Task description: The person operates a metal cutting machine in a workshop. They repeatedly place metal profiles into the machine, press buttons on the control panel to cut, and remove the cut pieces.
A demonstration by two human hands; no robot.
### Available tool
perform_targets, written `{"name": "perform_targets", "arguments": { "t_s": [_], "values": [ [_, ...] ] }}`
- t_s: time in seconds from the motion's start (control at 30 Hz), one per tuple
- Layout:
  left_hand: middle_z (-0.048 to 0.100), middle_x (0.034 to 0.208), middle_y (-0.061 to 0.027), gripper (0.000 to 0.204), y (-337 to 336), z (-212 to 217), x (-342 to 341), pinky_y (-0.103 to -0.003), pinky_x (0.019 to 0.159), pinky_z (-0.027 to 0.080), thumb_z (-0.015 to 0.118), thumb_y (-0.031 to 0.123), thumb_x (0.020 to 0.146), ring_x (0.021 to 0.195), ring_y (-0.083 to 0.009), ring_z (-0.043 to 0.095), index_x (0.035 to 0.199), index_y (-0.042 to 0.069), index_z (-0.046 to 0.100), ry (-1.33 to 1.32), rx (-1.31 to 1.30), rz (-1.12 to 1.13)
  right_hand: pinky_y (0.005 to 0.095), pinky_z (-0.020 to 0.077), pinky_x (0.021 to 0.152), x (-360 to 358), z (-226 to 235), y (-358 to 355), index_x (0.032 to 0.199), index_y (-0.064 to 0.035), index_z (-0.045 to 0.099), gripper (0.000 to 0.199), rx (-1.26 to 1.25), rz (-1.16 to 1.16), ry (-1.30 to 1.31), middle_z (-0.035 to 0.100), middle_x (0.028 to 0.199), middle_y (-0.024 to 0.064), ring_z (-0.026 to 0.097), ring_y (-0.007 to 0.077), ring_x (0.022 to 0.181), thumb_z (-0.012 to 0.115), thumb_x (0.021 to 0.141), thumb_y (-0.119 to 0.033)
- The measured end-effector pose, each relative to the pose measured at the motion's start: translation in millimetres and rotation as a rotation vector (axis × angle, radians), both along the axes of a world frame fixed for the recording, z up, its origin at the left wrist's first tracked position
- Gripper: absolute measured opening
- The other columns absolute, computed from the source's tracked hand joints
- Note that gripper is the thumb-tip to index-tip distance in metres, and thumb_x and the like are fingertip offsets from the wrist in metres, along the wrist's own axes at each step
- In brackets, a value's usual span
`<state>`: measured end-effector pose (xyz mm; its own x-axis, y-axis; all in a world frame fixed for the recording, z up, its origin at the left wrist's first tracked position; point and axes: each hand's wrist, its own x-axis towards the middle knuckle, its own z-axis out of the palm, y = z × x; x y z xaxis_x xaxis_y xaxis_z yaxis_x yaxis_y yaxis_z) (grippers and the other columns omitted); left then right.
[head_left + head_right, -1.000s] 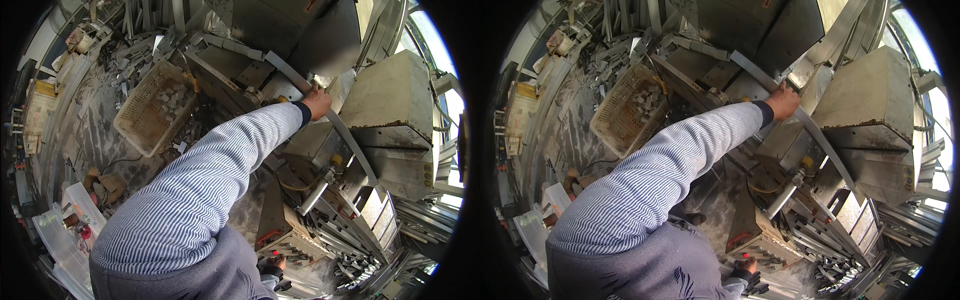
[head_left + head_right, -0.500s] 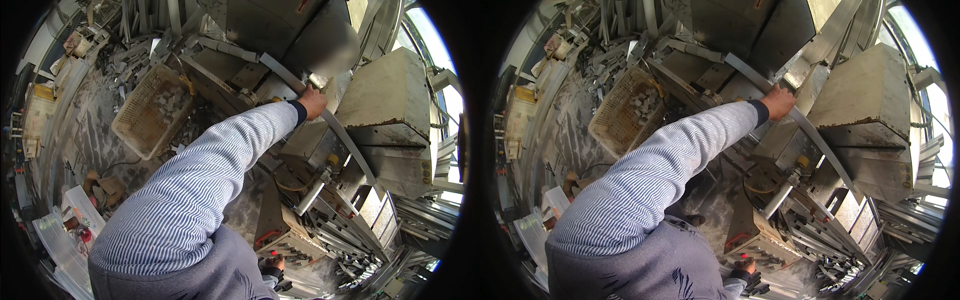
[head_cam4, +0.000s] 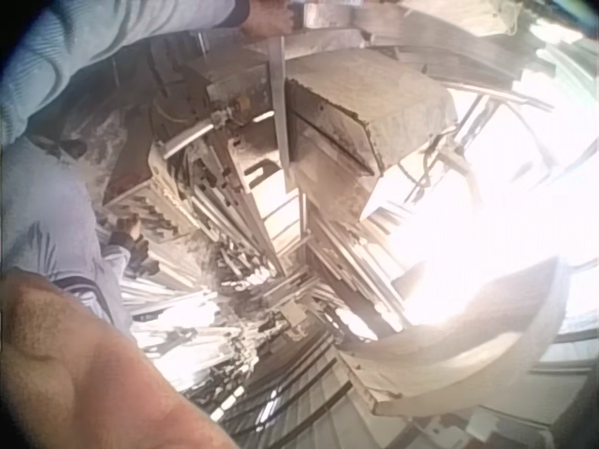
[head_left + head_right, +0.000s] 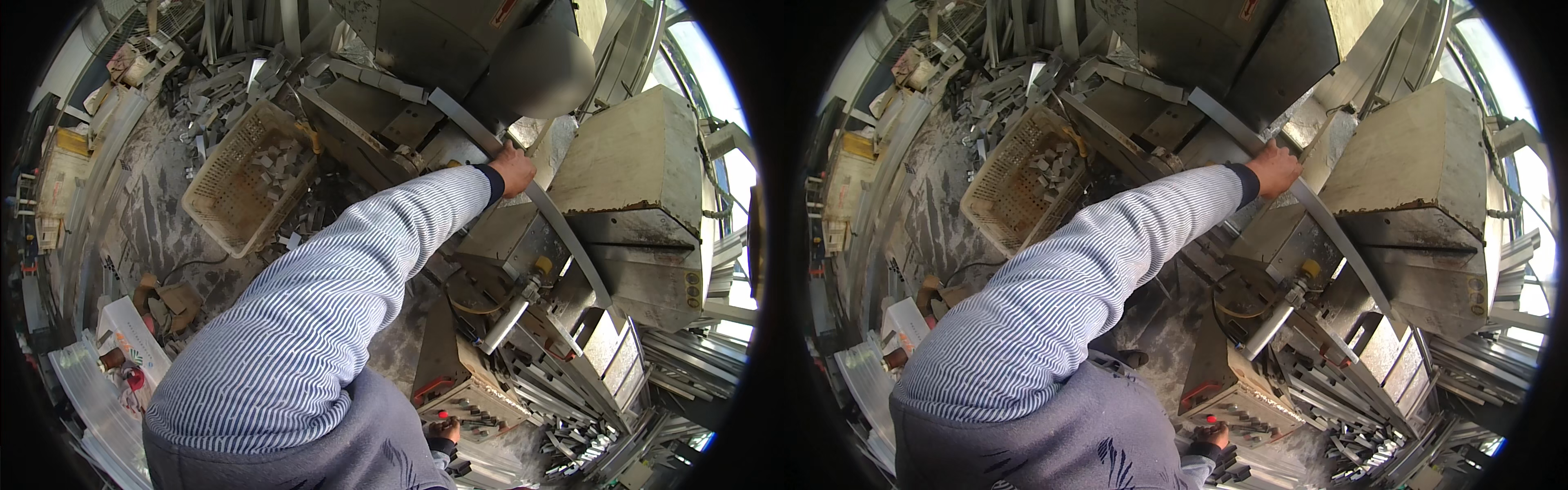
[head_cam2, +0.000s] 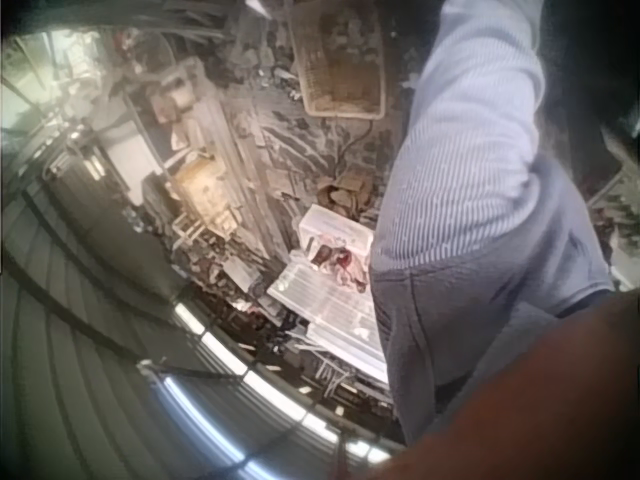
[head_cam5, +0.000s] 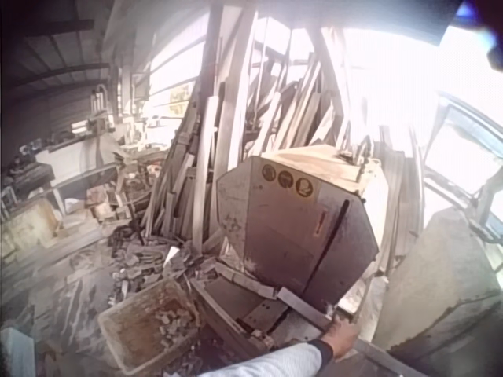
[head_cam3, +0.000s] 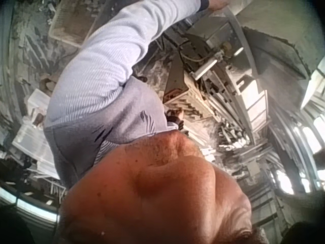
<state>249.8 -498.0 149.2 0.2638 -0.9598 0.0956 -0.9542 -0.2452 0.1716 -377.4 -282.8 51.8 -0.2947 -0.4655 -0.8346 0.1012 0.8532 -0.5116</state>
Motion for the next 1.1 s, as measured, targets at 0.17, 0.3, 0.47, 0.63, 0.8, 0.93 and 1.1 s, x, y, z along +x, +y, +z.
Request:
{"name": "perform_targets", "arguments": {
  "t_s": [0.17, 0.3, 0.47, 0.63, 0.8, 0.93, 1.1],
  "values": [
    [0.061, 0.102, -0.0099, 0.034, 0, 1, 0, -0.052, 0.098, 0.028, 0.065, 0.016, 0.070, 0.102, -0.0271, 0.055, 0.102, 0.008, 0.061, 0.036, -0.006, 0.004, 0.0326, 0.0325, 0.043, -2, 6, 1, 0.075, -0.0155, 0.051, 0.014, -0.007, 0.015, 0.010, 0.033, 0.056, -0.0034, 0.033, 0.0125, 0.044, 0.050, 0.083, -0.027],
    [0.060, 0.106, -0.0094, 0.035, 3, 6, -3, -0.054, 0.102, 0.023, 0.063, 0.018, 0.073, 0.107, -0.0273, 0.053, 0.107, 0.009, 0.060, 0.035, 0.010, 0.019, 0.0336, 0.0343, 0.042, 0, 9, 0, 0.087, -0.0127, 0.058, 0.016, -0.017, 0.016, 0.089, 0.033, 0.058, -0.0018, 0.034, 0.0130, 0.045, 0.050, 0.083, -0.026],
    [0.059, 0.108, -0.0090, 0.040, 1, 13, -6, -0.057, 0.107, 0.013, 0.062, 0.025, 0.074, 0.112, -0.0269, 0.051, 0.111, 0.011, 0.059, -0.030, 0.053, 0.047, 0.0315, 0.0336, 0.042, 2, 5, -3, 0.080, -0.0143, 0.055, 0.014, -0.002, -0.068, 0.054, 0.036, 0.056, -0.0047, 0.033, 0.0113, 0.043, 0.048, 0.083, -0.027],
    [0.059, 0.112, -0.0081, 0.042, 1, 16, -8, -0.058, 0.107, 0.009, 0.059, 0.029, 0.075, 0.118, -0.0262, 0.046, 0.114, 0.012, 0.058, -0.171, 0.069, 0.032, 0.0281, 0.0341, 0.048, -2, 5, -9, 0.068, -0.0166, 0.047, 0.016, 0.074, -0.298, -0.320, 0.037, 0.051, -0.0090, 0.032, 0.0088, 0.041, 0.045, 0.083, -0.022],
    [0.058, 0.116, -0.0076, 0.038, 2, 19, -9, -0.058, 0.107, 0.009, 0.050, 0.025, 0.083, 0.122, -0.0266, 0.042, 0.118, 0.013, 0.057, -0.176, 0.066, 0.046, 0.0285, 0.0348, 0.049, 7, 12, -1, 0.071, -0.0160, 0.053, 0.017, 0.012, -0.389, -0.371, 0.034, 0.048, -0.0086, 0.031, 0.0098, 0.041, 0.051, 0.085, -0.024],
    [0.044, 0.131, -0.0117, 0.046, 1, 22, -18, -0.058, 0.107, 0.010, 0.046, 0.022, 0.086, 0.131, -0.0297, 0.030, 0.130, 0.010, 0.043, -0.239, 0.123, 0.130, 0.0288, 0.0346, 0.046, 3, 19, 3, 0.076, -0.0153, 0.051, 0.026, -0.040, -0.351, -0.248, 0.034, 0.048, -0.0058, 0.030, 0.0117, 0.041, 0.042, 0.091, -0.035],
    [0.028, 0.145, -0.0123, 0.063, 25, 13, -55, -0.054, 0.109, 0.011, 0.047, 0.019, 0.084, 0.136, -0.0304, 0.022, 0.141, 0.005, 0.025, -0.249, 0.034, 0.197, 0.0304, 0.0327, 0.048, -36, 16, 6, 0.079, -0.0131, 0.046, 0.024, -0.145, -0.403, -0.225, 0.037, 0.054, -0.0053, 0.031, 0.0113, 0.043, 0.041, 0.093, -0.033]
  ]
}}
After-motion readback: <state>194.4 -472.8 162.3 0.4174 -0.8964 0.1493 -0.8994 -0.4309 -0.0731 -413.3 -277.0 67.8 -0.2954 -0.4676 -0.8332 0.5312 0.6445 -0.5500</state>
